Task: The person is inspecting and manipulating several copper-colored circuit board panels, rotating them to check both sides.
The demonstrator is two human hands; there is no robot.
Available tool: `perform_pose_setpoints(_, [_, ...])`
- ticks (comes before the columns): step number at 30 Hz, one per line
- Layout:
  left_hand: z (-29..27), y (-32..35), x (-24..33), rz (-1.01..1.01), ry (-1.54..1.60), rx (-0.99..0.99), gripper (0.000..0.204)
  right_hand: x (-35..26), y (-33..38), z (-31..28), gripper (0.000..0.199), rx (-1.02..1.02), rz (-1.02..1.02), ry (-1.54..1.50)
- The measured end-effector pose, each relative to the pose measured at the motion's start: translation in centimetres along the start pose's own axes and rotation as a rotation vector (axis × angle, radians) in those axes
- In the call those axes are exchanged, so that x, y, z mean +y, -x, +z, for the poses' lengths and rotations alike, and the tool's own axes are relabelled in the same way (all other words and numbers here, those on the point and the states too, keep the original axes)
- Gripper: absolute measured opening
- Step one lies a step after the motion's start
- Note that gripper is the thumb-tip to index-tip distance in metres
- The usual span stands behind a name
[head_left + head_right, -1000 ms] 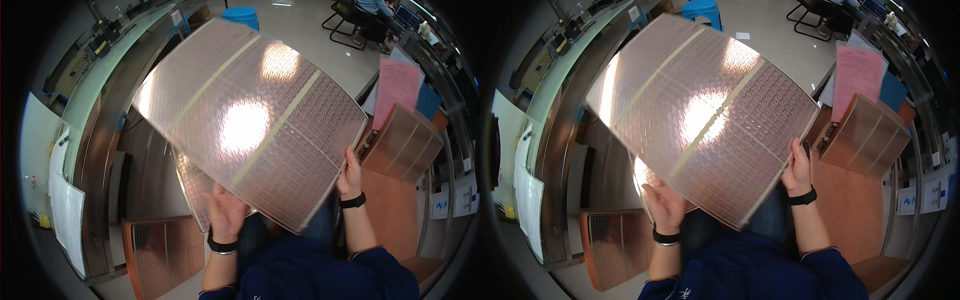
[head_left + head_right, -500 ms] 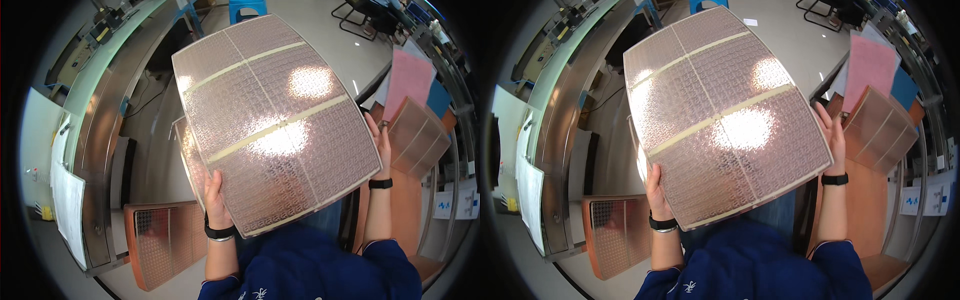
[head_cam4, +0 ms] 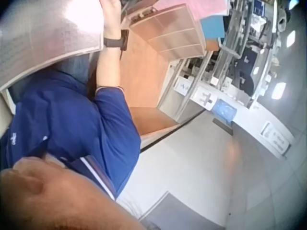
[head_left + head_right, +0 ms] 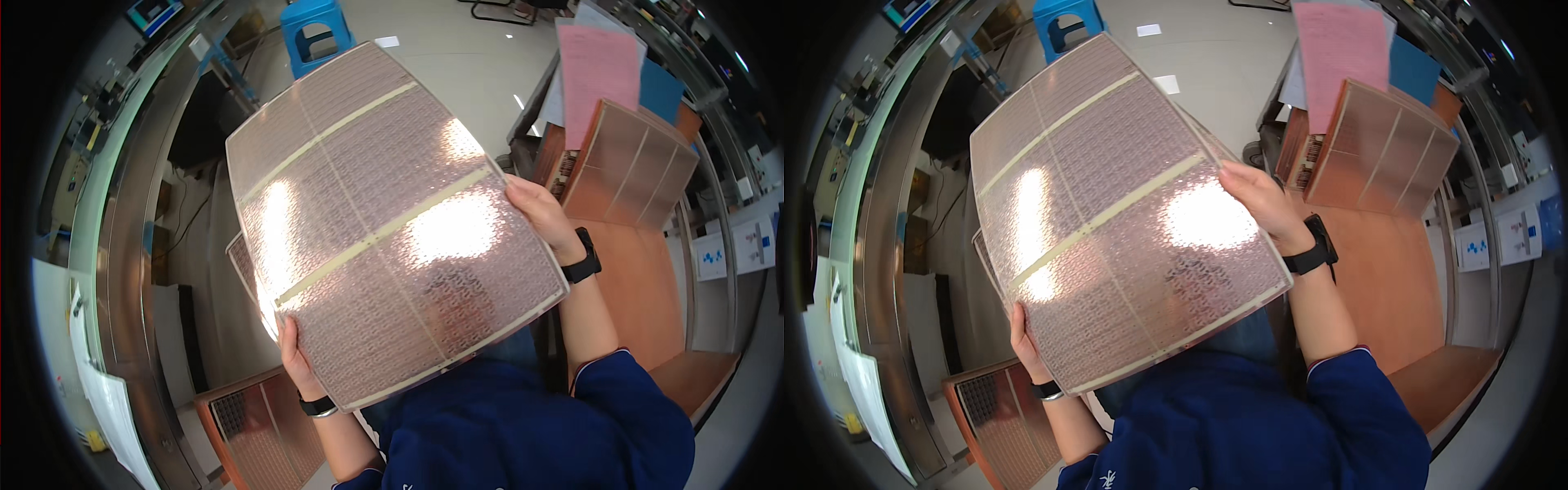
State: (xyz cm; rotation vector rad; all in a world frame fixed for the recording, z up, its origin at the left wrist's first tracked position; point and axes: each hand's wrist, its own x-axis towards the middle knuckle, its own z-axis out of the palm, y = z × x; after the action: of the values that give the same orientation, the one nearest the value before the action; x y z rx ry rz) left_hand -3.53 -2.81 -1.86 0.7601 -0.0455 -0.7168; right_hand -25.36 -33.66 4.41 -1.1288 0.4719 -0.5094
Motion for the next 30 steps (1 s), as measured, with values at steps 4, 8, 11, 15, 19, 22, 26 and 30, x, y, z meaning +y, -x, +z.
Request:
perform_pose_setpoints(4, [-0.2, -0.1, 0.1, 0.011, -0.024, 0.016, 0.040, 0.7, -0.2, -0.8, 0.035, 0.001, -0.003, 0.093])
perform_pose_setpoints(8, [-2.3, -0.4, 0.5, -0.005, -0.044, -0.020, 0.037, 0.0, 0.0, 0.8, 0.034, 0.038, 0.012, 0.068])
perform_pose_setpoints(11, [-1.7, -0.4, 0.6, -0.007, -0.039, 0.013, 0.037, 0.1, -0.1, 0.0, 0.033, 0.001, 0.001, 0.096])
perform_pose_setpoints(15, [1.2, 0.7, 1.0, 0.067, -0.093, 0.040, 0.036, 0.4, -0.3, -1.7, 0.032, -0.077, 0.096, -0.271])
perform_pose_setpoints(19, [2.9, 1.0, 1.3, 0.103, -0.163, -0.061, 0.038, 0.1, -1.5, -2.0, 0.033, -0.005, 0.077, -0.536])
perform_pose_setpoints(22, [2.9, 1.0, 1.4, -0.055, -0.053, -0.165, 0.052, 0.0, -1.4, -2.8, 0.031, -0.051, 0.069, -0.494])
perform_pose_setpoints(26, [1.0, 0.8, 1.4, -0.080, 0.165, -0.285, 0.055, 0.4, -1.3, -1.7, 0.030, -0.041, -0.008, -0.545])
perform_pose_setpoints(30, [1.2, 1.0, -0.4, -0.033, 0.323, -0.278, 0.063, 1.4, -1.3, -0.2, 0.030, 0.104, -0.072, -0.622])
